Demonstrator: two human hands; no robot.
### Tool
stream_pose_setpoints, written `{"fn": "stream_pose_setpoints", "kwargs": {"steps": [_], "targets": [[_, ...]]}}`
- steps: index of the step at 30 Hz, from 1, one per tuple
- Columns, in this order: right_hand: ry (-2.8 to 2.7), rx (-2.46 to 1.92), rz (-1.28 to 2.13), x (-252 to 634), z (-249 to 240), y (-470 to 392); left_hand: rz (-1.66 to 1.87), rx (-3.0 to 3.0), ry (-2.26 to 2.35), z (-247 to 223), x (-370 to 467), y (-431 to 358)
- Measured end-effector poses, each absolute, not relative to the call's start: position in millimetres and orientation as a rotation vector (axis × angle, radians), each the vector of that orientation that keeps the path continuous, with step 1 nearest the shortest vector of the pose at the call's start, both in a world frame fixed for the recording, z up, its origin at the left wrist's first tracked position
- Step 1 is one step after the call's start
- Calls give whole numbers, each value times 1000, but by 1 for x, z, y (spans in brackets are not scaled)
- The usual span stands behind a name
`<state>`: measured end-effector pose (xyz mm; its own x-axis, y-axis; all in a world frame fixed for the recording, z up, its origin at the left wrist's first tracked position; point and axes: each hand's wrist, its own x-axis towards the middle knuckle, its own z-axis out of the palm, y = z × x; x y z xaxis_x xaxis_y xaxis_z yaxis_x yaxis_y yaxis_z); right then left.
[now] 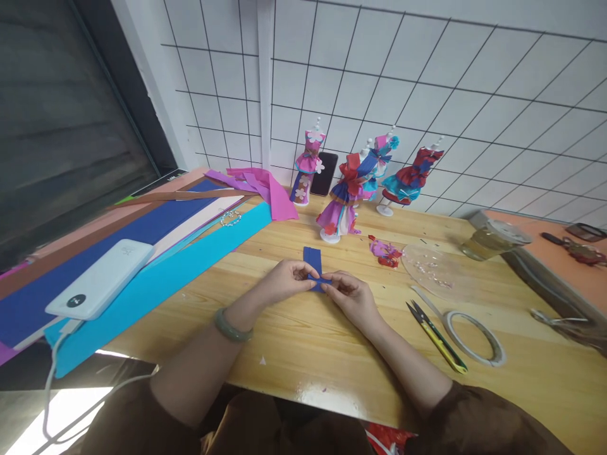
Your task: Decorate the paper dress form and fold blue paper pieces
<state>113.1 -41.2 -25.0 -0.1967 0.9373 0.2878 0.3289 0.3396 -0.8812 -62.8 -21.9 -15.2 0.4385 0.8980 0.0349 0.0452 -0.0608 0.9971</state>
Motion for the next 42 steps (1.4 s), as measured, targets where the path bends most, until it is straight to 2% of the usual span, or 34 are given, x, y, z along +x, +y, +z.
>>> {"fn": "stream_pose_setpoints", "kwargs": {"steps": [10,20,42], "targets": [[-1779,-1117,762,113,-24,-39,859,1496,982,-22,-62,-19],[-1770,-1153,763,109,-22,-38,879,1859,1152,-16,-66,-17],[-1790,-1163,778,109,-27,-34,817,1826,1188,-13,-63,-15]]}}
